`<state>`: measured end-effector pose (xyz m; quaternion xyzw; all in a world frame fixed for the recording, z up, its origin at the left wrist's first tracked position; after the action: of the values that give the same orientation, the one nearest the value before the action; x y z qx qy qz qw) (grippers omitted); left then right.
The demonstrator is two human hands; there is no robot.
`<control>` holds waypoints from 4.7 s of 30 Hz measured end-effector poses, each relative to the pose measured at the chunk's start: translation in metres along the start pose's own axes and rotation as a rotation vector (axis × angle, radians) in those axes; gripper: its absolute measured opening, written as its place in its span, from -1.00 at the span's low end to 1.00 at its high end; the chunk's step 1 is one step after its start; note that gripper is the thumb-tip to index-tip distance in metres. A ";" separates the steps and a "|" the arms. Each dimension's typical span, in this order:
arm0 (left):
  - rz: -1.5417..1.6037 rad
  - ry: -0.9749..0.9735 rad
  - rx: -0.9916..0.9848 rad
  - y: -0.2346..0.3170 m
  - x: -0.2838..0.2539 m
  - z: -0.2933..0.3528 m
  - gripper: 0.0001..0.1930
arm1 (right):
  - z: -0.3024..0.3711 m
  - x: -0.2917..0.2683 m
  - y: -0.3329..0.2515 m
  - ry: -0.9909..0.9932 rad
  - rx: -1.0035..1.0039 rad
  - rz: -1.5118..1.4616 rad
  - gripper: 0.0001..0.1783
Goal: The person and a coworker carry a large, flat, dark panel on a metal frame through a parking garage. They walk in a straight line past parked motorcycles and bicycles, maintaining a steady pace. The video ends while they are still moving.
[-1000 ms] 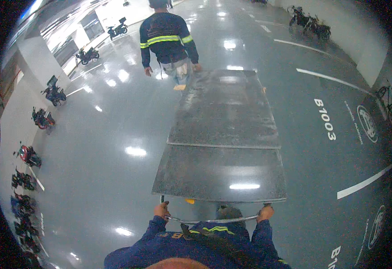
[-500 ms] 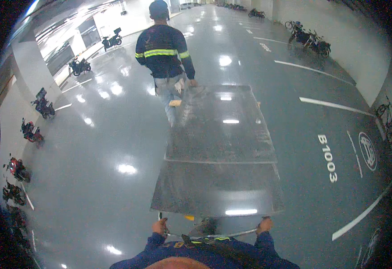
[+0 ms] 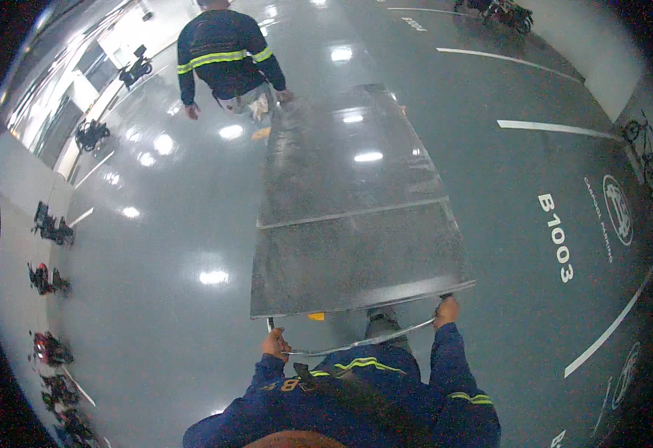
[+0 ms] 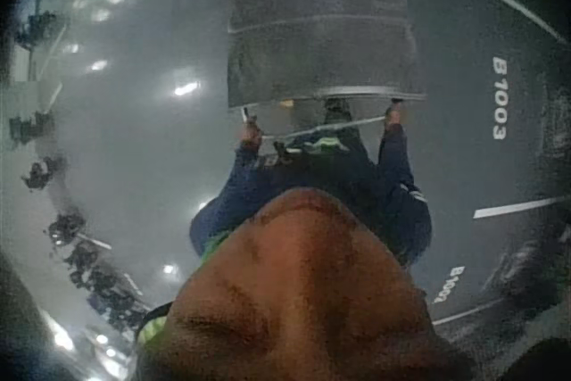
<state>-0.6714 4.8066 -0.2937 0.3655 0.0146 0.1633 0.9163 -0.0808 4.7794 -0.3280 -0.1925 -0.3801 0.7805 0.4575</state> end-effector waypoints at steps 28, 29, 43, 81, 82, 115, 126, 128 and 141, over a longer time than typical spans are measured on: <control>-1.231 0.286 0.320 0.539 0.311 -0.420 -0.75 | -0.340 0.600 -0.265 0.038 0.059 -0.116 -0.67; -1.349 0.319 0.516 0.550 0.323 -0.437 -0.77 | -0.355 0.620 -0.279 0.047 0.053 -0.102 -0.68; -0.665 0.462 0.171 0.717 0.374 -0.708 -0.81 | -0.497 0.929 -0.382 -0.001 0.211 -0.120 -0.75; -0.446 0.218 -0.018 1.343 0.646 -1.282 -0.74 | -0.862 1.680 -0.617 -0.068 0.367 -0.351 -0.72; -0.244 0.232 -0.072 1.378 0.665 -1.307 -0.74 | -0.876 1.714 -0.628 0.001 0.398 -0.306 -0.76; 0.088 0.211 -0.100 2.022 1.015 -1.914 -0.75 | -1.293 2.517 -0.913 -0.018 0.329 -0.416 -0.82; -0.316 0.130 0.145 2.262 1.146 -2.150 -0.73 | -1.518 2.792 -0.999 -0.405 -0.485 1.188 -0.72; -0.211 0.136 0.035 2.302 1.164 -2.186 -0.69 | -1.548 2.834 -1.016 -0.327 -0.152 0.657 -0.69; -0.083 -0.026 0.023 2.540 1.289 -2.456 -0.79 | -1.671 3.180 -1.195 -0.358 -0.310 1.345 -0.66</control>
<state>-0.5440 8.5650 -0.2593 0.3773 0.0199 0.1205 0.9180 0.0683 8.5625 -0.3221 -0.3170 -0.3547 0.8503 -0.2250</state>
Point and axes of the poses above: each hand's wrist, its own z-axis away from the middle knuckle, its own x-axis out of the palm, y = z × x, the point moved 6 cm from there along -z, towards the middle knuckle, and after that the axes turned 9 degrees about -z, right-handed, at the moved point
